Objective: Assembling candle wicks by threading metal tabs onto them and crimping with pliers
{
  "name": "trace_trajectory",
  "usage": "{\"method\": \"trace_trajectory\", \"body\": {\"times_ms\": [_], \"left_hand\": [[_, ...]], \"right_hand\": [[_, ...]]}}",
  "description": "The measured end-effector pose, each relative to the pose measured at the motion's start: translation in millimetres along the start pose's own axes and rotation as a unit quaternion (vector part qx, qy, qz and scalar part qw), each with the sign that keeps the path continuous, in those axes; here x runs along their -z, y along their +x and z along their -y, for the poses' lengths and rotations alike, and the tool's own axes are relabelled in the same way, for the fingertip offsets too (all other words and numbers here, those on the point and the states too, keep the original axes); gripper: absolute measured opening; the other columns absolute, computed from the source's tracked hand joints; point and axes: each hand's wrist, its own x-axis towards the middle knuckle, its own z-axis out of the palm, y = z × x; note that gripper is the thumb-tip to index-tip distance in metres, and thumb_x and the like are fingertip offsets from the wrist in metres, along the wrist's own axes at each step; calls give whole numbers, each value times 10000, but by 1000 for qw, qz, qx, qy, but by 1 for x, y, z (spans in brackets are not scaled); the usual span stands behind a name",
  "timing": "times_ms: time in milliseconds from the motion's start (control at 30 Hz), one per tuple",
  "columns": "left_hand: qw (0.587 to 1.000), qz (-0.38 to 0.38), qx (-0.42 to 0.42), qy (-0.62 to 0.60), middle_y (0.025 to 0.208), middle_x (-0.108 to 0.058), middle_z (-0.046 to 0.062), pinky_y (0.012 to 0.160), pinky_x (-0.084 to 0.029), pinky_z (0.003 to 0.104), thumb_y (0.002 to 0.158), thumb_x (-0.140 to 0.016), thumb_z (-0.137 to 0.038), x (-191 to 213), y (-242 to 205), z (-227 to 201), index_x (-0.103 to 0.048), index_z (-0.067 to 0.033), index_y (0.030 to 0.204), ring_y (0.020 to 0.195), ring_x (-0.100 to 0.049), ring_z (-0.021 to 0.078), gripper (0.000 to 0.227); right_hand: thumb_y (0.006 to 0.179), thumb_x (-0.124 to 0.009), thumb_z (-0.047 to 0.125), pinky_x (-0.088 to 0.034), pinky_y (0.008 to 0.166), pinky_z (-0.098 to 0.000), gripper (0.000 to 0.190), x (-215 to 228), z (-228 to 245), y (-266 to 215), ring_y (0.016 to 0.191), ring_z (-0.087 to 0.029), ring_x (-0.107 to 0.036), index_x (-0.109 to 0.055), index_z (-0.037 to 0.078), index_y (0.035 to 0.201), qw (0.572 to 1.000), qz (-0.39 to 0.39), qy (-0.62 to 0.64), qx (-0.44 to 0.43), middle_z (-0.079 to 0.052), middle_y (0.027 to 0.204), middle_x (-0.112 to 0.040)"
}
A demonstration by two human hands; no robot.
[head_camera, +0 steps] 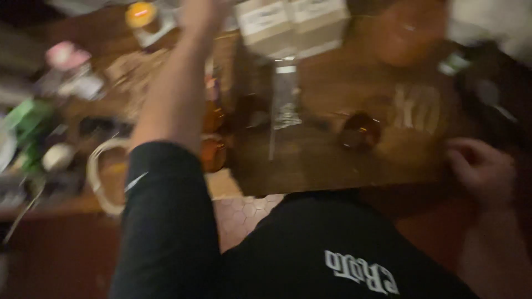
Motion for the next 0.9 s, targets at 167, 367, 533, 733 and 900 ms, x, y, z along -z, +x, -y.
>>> {"method": "trace_trajectory", "body": {"times_ms": [167,367,533,733,900], "left_hand": [[997,55,-24,-40,1063,-709,188,740,-547,545,911,-735,-294,-31,4,-23,-694,-119,1109,966,-691,430,267],[980,-46,-170,96,938,-733,249,660,-565,532,961,-853,-359,17,-31,-30,-675,6,1063,819,-701,454,418],[954,-33,-292,-61,985,-602,205,608,-443,455,934,-818,-12,143,-166,-117,-577,48,1194,842,-544,336,359],[918,146,-243,-277,1158,-705,165,852,-513,410,883,-763,-391,119,-282,-171,-647,-15,1317,1000,-660,289,586],[884,185,-162,-397,1200,-592,314,837,-601,493,720,-918,-307,59,-335,-197,-517,83,1426,1031,-661,446,900]], "right_hand": [[1033,-735,172,-479,868,-293,168,12,25,5,965,-156,-677,-773,92,1175,998,2,65,-21,-47,1140,-756],[984,-750,107,-507,795,-298,124,17,23,10,852,-154,-672,-780,90,1103,994,12,107,-1,-59,1026,-760],[893,-751,36,-512,854,-236,96,17,14,17,906,-111,-702,-783,94,962,988,18,150,-9,-47,1014,-778],[885,-775,89,-537,803,-261,66,19,-15,19,839,-138,-729,-789,93,950,977,78,180,84,-38,955,-788],[871,-800,117,-558,606,-381,57,28,-22,30,664,-328,-714,-768,95,912,952,110,249,142,-124,748,-735]]}}
